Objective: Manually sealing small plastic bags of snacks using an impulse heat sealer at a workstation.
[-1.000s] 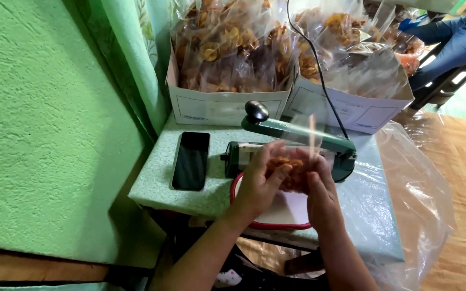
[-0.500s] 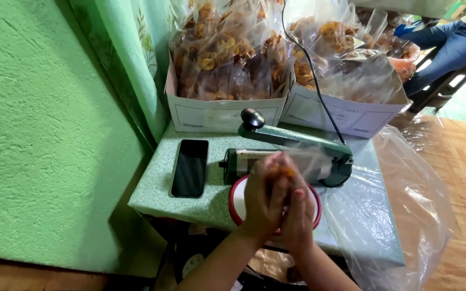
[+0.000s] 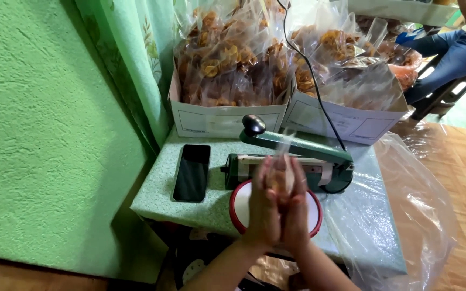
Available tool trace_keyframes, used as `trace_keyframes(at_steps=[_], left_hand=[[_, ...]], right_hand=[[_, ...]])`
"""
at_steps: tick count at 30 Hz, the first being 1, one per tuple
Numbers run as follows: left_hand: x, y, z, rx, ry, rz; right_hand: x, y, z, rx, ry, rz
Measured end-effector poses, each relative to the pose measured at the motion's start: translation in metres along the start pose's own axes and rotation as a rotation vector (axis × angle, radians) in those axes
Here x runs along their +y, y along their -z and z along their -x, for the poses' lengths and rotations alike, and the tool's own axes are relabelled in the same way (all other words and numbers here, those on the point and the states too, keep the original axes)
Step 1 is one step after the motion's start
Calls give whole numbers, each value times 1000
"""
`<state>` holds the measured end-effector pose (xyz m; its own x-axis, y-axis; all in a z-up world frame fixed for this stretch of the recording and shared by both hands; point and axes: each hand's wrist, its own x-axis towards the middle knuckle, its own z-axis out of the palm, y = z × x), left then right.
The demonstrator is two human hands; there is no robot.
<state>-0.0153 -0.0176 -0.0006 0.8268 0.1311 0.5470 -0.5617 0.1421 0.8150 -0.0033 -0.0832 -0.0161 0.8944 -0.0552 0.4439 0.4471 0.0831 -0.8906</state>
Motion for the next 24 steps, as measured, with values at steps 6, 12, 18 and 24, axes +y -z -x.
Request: trace_keyframes(at_steps=[6, 12, 18, 24], left_hand=[[-8, 17, -4, 43, -17, -226], [3, 17, -14, 13, -87, -203], [9, 19, -19, -46, -69, -129], [24, 32, -32, -223, 158, 9]], right_hand=[[9, 5, -1, -62, -42, -10], [-22, 3, -8, 7, 250, 266], [-37, 16, -11, -41, 170, 100], [-62, 33, -17, -115, 136, 171]])
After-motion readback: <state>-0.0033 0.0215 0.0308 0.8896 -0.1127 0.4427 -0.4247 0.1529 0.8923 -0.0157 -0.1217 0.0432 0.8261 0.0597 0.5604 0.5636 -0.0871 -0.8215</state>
